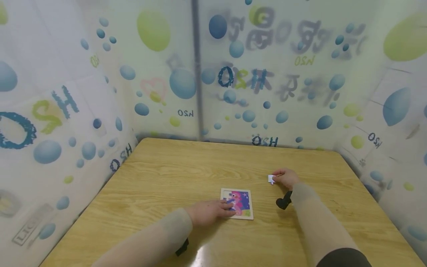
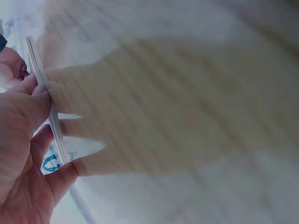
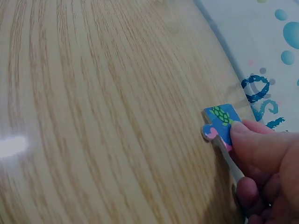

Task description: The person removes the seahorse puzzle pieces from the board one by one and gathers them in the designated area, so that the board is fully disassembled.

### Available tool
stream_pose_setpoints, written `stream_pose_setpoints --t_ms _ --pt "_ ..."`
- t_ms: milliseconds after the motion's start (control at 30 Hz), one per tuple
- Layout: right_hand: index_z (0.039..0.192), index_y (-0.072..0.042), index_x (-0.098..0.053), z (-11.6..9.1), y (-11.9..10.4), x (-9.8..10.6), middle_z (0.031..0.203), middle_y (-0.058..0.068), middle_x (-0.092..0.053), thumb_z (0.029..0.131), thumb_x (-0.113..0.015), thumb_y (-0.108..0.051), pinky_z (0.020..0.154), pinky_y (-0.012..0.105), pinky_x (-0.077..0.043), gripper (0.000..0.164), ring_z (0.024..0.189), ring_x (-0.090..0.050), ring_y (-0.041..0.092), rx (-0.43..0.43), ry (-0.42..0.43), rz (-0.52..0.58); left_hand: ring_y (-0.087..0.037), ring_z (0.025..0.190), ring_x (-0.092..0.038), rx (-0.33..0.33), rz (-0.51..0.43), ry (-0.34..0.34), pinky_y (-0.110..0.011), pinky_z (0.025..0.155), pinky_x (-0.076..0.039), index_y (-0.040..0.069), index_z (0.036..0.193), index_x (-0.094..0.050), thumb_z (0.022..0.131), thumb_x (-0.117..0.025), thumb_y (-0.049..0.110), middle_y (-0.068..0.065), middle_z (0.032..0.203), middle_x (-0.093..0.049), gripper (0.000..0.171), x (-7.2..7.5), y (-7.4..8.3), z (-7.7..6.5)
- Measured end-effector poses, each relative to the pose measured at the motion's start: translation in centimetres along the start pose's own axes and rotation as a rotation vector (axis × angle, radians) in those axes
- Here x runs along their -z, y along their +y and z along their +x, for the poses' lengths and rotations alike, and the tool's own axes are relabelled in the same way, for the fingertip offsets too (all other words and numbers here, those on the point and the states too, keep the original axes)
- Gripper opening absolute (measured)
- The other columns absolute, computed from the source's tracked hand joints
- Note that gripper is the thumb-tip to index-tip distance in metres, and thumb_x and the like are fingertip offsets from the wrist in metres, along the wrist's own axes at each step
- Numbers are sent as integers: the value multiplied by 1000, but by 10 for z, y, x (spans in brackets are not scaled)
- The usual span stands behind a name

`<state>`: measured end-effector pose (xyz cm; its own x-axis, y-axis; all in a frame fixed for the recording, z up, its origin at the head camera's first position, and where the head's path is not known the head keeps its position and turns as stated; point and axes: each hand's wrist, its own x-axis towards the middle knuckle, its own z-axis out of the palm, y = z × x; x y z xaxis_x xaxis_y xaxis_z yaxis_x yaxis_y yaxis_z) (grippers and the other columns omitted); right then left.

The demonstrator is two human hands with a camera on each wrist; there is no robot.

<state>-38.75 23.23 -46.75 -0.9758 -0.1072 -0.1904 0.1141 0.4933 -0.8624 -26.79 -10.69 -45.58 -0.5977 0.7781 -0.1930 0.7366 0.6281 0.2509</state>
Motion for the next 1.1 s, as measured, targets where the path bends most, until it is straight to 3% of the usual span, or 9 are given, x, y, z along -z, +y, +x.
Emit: stream_pose_setpoints --t_ms 267,667,867,1100 --pt "113 8 -62 3 3 -1 107 17 -63 92 -64 -10 85 37 -40 29 97 -52 27 -12 12 -74 -20 141 -30 12 -8 8 -38 114 -27 30 145 -43 105 -34 17 5 154 -32 43 1 2 0" --pt "123 7 -58 -1 5 -1 125 26 -55 93 -61 -13 99 48 -40 36 113 -49 36 -19 30 -92 -18 141 -29 40 6 -1 -38 113 -29 33 145 -43 105 -35 16 8 154 -32 44 3 6 -2" --pt "129 1 -57 -6 -15 -11 128 22 -55 97 -57 -20 96 48 -44 38 114 -52 34 -16 -6 -99 -19 141 -29 40 13 -1 -39 113 -29 33 145 -43 104 -35 17 8 154 -31 44 3 5 -1" --pt "130 -1 -57 -16 -42 -44 133 19 -54 98 -57 -21 102 53 -39 38 123 -47 36 22 -40 -39 -20 141 -29 45 14 -2 -41 113 -30 34 144 -43 103 -38 14 8 154 -31 47 1 4 0"
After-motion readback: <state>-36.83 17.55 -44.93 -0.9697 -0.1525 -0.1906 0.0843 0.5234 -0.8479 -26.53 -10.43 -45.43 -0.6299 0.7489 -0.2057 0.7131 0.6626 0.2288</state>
